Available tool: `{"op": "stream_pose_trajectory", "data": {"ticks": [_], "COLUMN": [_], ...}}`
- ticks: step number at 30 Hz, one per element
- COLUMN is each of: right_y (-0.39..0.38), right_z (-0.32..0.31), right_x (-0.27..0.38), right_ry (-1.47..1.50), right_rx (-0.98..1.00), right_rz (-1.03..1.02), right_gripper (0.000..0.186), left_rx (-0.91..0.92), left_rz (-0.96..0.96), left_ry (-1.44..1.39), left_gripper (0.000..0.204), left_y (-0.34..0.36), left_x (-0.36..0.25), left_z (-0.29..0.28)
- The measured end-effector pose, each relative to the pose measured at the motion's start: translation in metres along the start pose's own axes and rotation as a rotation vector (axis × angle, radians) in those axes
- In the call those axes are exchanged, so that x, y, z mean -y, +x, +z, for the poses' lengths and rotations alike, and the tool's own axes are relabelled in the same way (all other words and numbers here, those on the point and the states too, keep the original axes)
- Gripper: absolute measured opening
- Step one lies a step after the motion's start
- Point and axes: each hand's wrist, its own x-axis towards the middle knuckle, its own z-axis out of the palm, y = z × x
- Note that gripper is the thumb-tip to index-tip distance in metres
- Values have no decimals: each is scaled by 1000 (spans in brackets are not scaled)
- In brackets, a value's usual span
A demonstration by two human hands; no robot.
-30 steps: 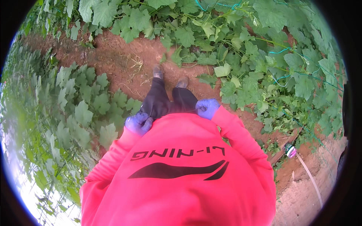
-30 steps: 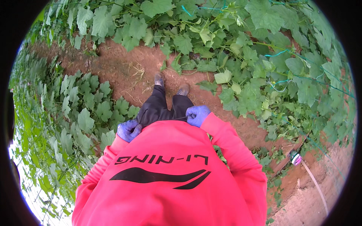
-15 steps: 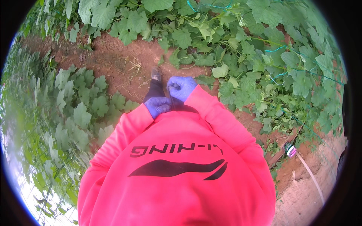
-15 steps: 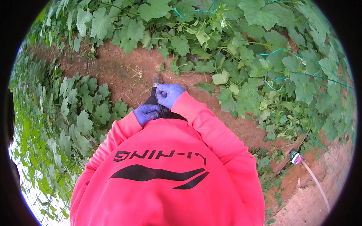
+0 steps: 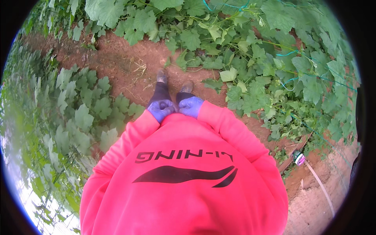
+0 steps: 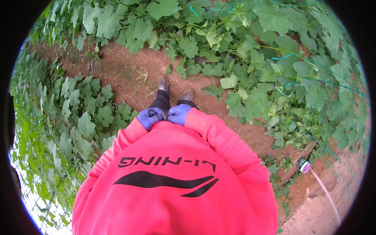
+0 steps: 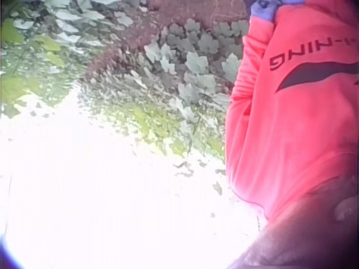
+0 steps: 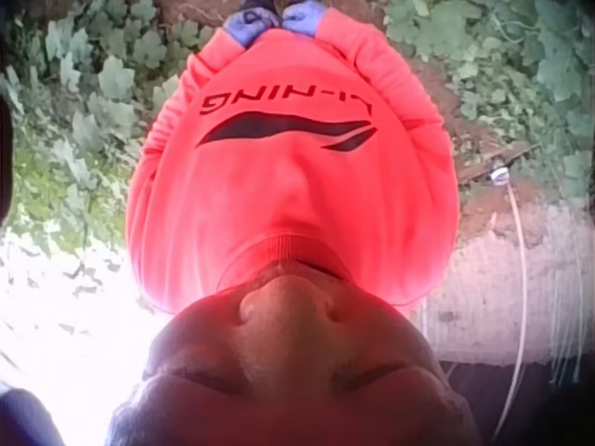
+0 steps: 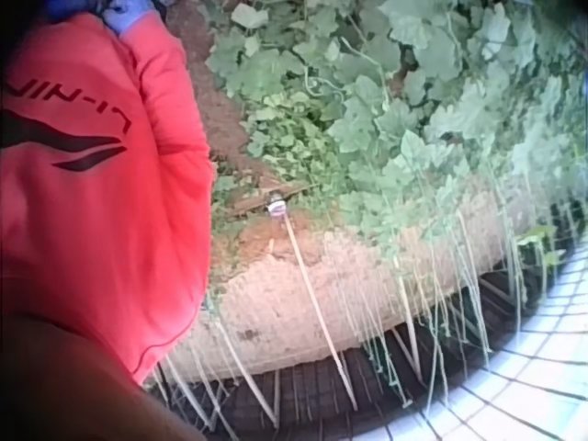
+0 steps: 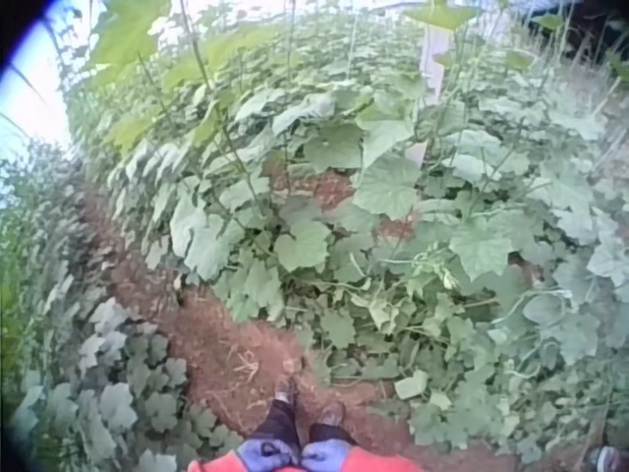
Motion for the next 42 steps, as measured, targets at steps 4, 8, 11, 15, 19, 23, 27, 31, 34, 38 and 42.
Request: {"op": "stream_pose_trajectory", "data": {"ticks": [4, 8, 11, 15, 19, 23, 27, 31, 34, 38, 42], "right_y": [5, 7, 5, 9, 3, -8, 11, 6, 10, 21, 0], "right_z": [-5, 1, -1, 8, 14, -3, 13, -1, 2, 11, -8], "right_x": [2, -2, 12, 4, 4, 12, -13, -6, -8, -21, -20], "right_ry": [120, 211, 73, 21, 161, 489, 435, 729, 677, 329, 109], "right_rx": [84, 100, -16, -107, -196, -36, 4, 211, 180, -42, -35], "right_rz": [43, 89, 1, 15, 22, 201, -65, 133, 124, 21, 86], "right_gripper": [23, 21, 21, 21, 20, 17, 16, 15, 12, 13, 13], "left_rx": [48, -60, -137, -259, -295, -286, -228, -327, -391, -333, -149], "left_rz": [56, 140, 213, 240, 221, 377, 480, 400, 186, 207, 169], "left_ry": [92, 344, 509, 640, 790, 931, 1004, 787, 869, 1027, 970], "left_gripper": [14, 24, 26, 24, 20, 14, 13, 15, 19, 19, 15], "left_y": [-1, -8, -11, -12, -12, -13, -11, -15, -18, -24, -48], "left_x": [0, -8, -13, -24, -24, -20, -28, -27, -29, -29, -45], "left_z": [-3, 3, 11, 20, 24, 23, 24, 32, 30, 19, -18]}}
